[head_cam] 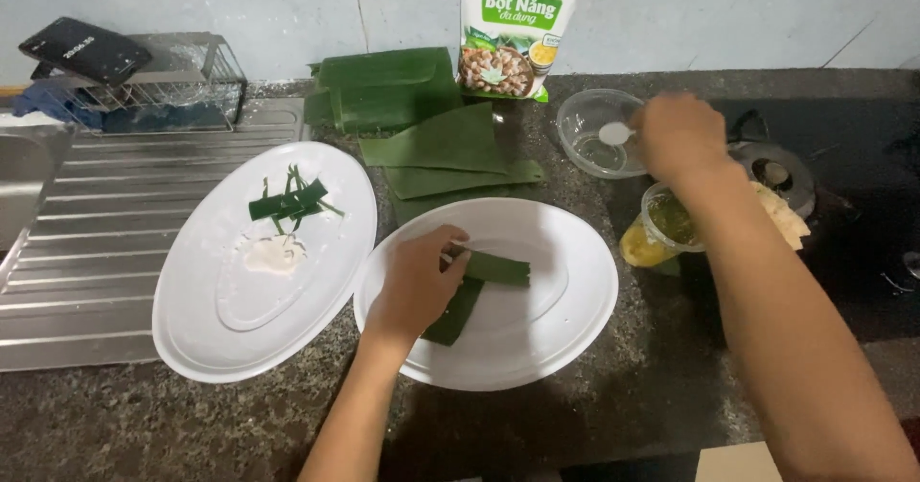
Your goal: Assembling food items by folding filling into banana leaves on a kitchen counter.
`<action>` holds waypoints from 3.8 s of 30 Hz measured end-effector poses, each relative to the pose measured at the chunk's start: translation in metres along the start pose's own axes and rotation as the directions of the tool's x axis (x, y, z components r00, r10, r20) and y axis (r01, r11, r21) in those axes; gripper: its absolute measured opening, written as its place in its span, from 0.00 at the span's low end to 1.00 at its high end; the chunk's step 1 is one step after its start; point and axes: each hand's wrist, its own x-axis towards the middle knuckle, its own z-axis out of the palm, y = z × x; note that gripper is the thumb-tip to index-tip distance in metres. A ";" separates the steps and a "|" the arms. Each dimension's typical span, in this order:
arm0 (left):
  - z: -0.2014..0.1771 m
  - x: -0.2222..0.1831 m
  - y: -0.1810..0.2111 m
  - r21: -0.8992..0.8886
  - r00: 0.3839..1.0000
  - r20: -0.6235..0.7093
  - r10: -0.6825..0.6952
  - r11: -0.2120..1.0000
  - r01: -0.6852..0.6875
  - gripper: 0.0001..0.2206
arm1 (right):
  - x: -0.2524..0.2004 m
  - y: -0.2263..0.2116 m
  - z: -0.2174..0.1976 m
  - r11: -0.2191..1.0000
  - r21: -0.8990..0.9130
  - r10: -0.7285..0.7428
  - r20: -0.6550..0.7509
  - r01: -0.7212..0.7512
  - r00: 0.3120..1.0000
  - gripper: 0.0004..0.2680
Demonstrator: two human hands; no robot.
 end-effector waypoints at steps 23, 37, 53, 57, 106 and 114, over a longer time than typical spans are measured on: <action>0.011 -0.015 0.018 -0.003 1.000 0.005 -0.020 1.000 0.020 0.06 | -0.157 -0.078 -0.005 0.928 0.292 -0.263 0.068 0.233 0.962 0.06; 0.016 -0.010 0.008 0.000 0.999 0.020 -0.025 1.000 0.025 0.06 | -0.159 -0.082 -0.013 0.945 0.267 -0.243 0.194 0.187 0.951 0.08; 0.019 -0.008 0.001 0.050 1.000 0.030 0.009 0.999 -0.011 0.06 | -0.151 -0.076 -0.008 0.924 0.358 -0.220 0.217 0.133 0.951 0.09; 0.016 -0.008 0.006 0.034 1.000 0.028 -0.008 0.999 0.007 0.06 | -0.149 -0.076 -0.006 0.918 0.368 -0.238 0.208 0.149 0.949 0.09; -0.005 -0.048 0.025 0.333 0.975 0.083 -0.205 0.928 0.166 0.27 | -0.169 -0.055 0.040 0.560 0.826 -0.030 -0.055 0.062 0.998 0.09; 0.006 -0.045 0.002 0.383 0.978 -0.016 -0.208 0.902 0.198 0.09 | -0.173 -0.080 0.026 0.564 0.824 -0.011 -0.069 0.063 0.998 0.07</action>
